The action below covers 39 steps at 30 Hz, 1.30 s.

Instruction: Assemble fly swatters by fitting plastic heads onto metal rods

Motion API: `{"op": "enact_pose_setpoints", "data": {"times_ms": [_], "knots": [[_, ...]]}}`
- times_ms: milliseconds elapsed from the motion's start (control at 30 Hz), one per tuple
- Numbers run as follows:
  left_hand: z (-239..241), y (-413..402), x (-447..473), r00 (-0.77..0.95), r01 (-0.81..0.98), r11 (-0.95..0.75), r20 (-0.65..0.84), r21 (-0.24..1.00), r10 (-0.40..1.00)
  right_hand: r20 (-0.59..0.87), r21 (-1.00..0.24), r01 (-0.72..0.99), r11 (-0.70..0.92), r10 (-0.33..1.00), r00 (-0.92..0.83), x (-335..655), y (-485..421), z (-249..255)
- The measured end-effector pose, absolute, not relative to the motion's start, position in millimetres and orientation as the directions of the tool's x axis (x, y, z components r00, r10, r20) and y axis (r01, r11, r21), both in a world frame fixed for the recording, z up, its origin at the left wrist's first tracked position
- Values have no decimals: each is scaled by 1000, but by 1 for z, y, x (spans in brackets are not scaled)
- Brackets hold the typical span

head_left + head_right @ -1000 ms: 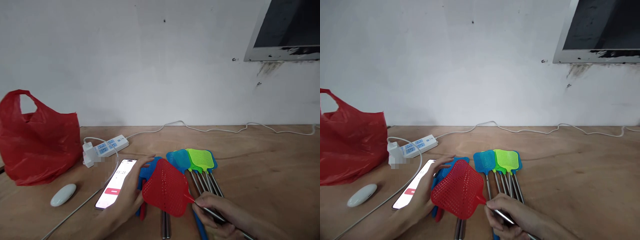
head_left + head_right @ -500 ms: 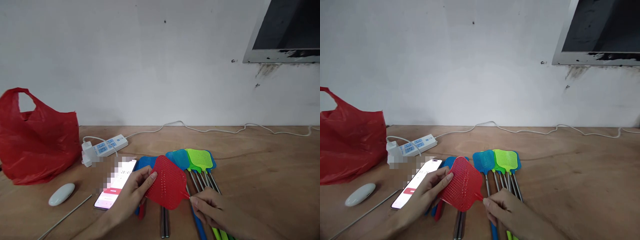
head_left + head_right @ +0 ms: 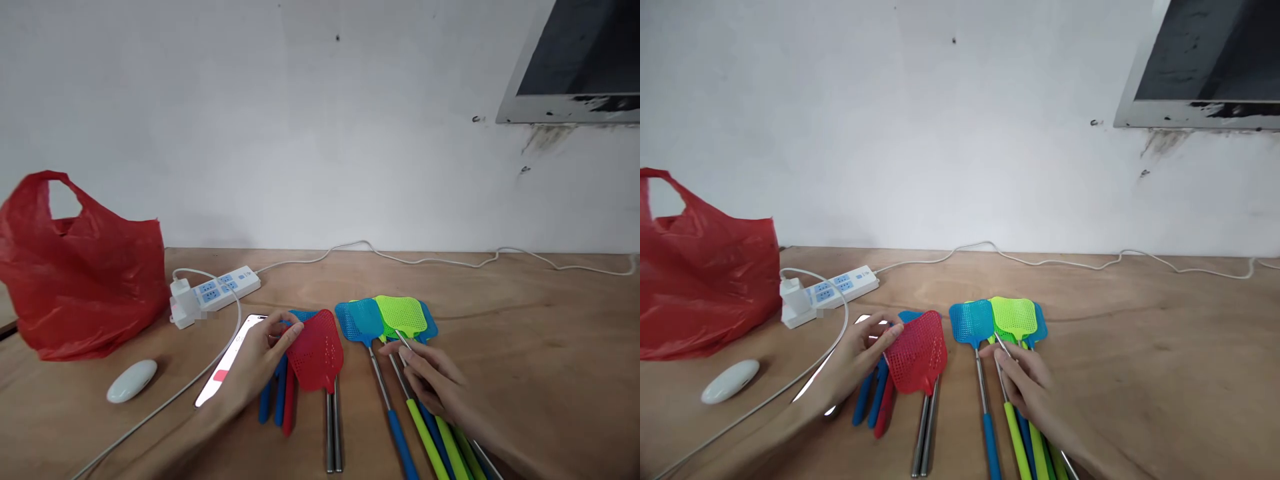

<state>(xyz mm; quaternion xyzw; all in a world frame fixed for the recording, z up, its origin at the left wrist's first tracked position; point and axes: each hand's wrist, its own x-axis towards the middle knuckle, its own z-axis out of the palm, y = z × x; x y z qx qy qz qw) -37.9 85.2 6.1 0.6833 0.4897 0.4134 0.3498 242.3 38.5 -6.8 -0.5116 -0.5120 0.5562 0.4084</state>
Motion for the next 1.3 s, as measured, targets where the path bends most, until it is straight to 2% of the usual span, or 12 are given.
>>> {"op": "enact_pose_setpoints", "data": {"times_ms": [100,167,267,367,433,533,600,733,967,1200,1300], "knots": [[2,94,-46,128,417,-271,239,868,963,-144,-990,20,-143,982,-120,243,41,-10],[1,100,-51,93,492,-302,296,816,951,-145,-989,2,-146,982,-121,245,44,-12],[2,102,-56,66,698,-349,429,625,901,-147,-988,-24,-151,982,-122,247,46,-11],[3,96,-54,193,812,-435,526,388,829,-177,-981,-57,-184,978,-106,247,46,-7],[5,89,-50,363,807,-521,461,279,810,-184,-981,-58,-187,981,-61,246,46,-4],[7,80,-46,551,770,-606,270,200,789,-136,-990,-46,-135,991,17,246,46,-3],[7,77,-44,600,755,-632,207,175,773,-94,-994,-62,-91,995,43,247,47,-4],[2,79,-46,589,769,-620,204,157,782,-96,-994,-69,-91,993,68,248,46,-7],[-13,84,-50,568,772,-609,233,182,789,-45,-994,105,-42,999,-30,242,42,-11],[-16,85,-50,586,736,-643,275,211,762,213,-929,322,182,975,64,237,33,-20],[-13,84,-47,584,736,-637,261,227,768,278,-876,421,235,960,43,241,33,-23]]}}
